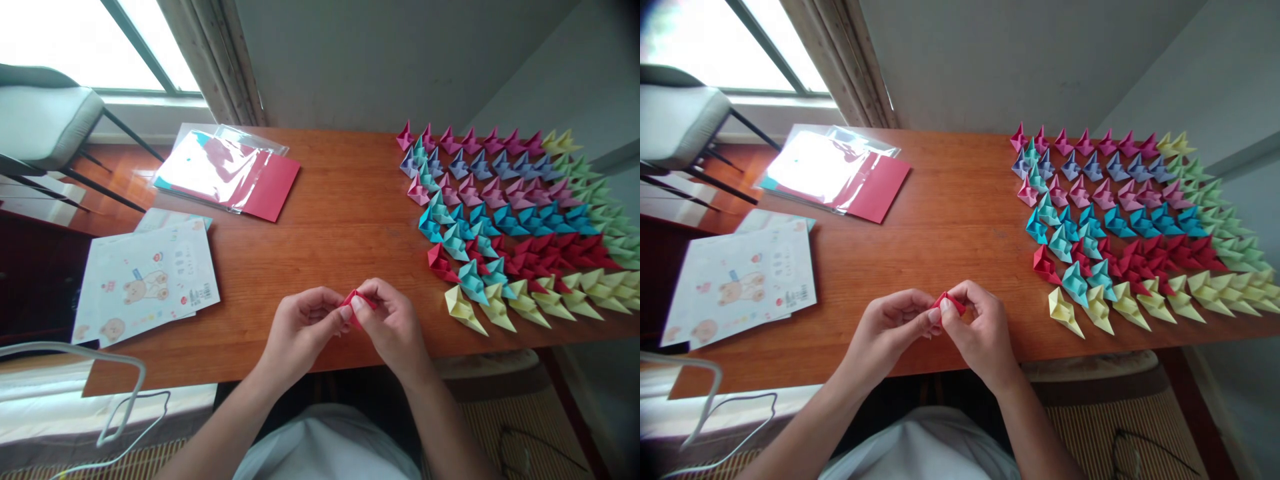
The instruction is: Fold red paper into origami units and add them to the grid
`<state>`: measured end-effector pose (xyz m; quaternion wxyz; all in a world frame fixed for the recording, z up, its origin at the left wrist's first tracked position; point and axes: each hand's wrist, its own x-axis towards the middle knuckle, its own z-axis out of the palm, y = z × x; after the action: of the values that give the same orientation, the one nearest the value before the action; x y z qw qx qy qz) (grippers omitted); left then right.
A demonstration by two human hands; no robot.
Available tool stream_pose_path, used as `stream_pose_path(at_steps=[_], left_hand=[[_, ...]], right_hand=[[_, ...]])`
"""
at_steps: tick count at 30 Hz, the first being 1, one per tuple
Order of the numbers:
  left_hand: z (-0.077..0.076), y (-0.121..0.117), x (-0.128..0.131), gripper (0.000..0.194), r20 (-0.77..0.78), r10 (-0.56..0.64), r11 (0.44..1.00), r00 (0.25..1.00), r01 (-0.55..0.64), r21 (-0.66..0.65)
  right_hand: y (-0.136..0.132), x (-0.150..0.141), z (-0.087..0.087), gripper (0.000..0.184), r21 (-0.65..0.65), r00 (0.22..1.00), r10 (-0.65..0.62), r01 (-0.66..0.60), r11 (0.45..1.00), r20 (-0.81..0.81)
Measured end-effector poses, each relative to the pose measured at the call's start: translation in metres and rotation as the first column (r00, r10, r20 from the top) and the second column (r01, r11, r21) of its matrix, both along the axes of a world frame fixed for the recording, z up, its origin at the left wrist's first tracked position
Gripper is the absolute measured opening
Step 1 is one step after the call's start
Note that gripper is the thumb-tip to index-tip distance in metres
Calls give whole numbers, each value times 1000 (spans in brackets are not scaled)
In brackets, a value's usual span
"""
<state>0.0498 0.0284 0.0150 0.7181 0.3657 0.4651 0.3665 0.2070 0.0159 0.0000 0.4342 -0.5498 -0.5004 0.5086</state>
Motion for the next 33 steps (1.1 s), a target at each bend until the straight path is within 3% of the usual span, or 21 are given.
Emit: stream_pose_path(at_steps=[7,16,33], left_hand=[[0,-1,1,22,-2,20,1000,1000,-20,-23],[0,-1,2,23,-38,38,999,999,-38,10],[1,-1,1,29,-79,-32,999,996,34,15]], right_hand=[[0,-2,-4,15,-3,999,-28,28,1000,-26],[6,4,12,17,-79,987,102,-112,991,-128],[4,2,0,19,23,998,56,-56,998,-11]])
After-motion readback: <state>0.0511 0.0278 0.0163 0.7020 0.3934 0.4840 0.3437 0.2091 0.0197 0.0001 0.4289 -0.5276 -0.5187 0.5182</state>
